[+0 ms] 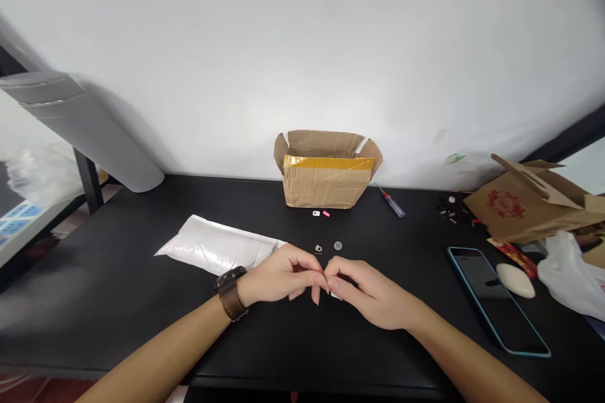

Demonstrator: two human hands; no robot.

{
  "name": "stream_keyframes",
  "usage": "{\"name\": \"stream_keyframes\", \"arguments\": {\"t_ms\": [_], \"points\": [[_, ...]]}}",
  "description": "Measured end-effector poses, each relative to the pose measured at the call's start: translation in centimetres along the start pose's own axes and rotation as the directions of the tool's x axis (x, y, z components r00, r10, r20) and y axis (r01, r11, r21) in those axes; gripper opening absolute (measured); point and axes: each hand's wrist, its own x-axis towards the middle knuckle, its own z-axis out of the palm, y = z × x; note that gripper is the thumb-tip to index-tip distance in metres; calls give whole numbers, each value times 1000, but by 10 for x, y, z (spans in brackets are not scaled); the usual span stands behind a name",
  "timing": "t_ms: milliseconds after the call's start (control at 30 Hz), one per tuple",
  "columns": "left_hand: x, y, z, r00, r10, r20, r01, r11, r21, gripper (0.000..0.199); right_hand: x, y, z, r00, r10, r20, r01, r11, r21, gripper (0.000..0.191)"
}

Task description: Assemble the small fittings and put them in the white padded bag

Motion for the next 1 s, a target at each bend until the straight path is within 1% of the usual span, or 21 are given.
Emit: {"name": "stream_keyframes", "arguments": {"t_ms": [133, 300, 400, 500, 700, 1000], "points": [[-1, -4, 0, 997, -33, 68, 40, 993, -110, 28, -1, -3, -1, 997, -55, 54, 55, 998, -1, 23], [0, -11, -2, 991, -30, 134, 57, 978, -203, 30, 0, -3, 1, 993, -100, 60, 104, 993, -59, 19], [0, -13, -2, 986, -44, 161, 81, 970, -231, 32, 0, -2, 1, 991, -121, 61, 126, 988, -93, 17], [1, -12, -3, 985, -54, 164, 94, 965, -243, 36, 0, -1, 3, 990, -136, 42, 139, 986, -89, 19], [1, -5, -4, 990, -17, 138, 54, 964, -262, 44, 1, 4, 7, 991, -107, -80, 99, 990, -101, 26], [4, -8, -1, 996, -13, 83, 31, 975, -221, 36, 2, 5, 6, 986, -145, -79, 130, 977, -172, 23]]}}
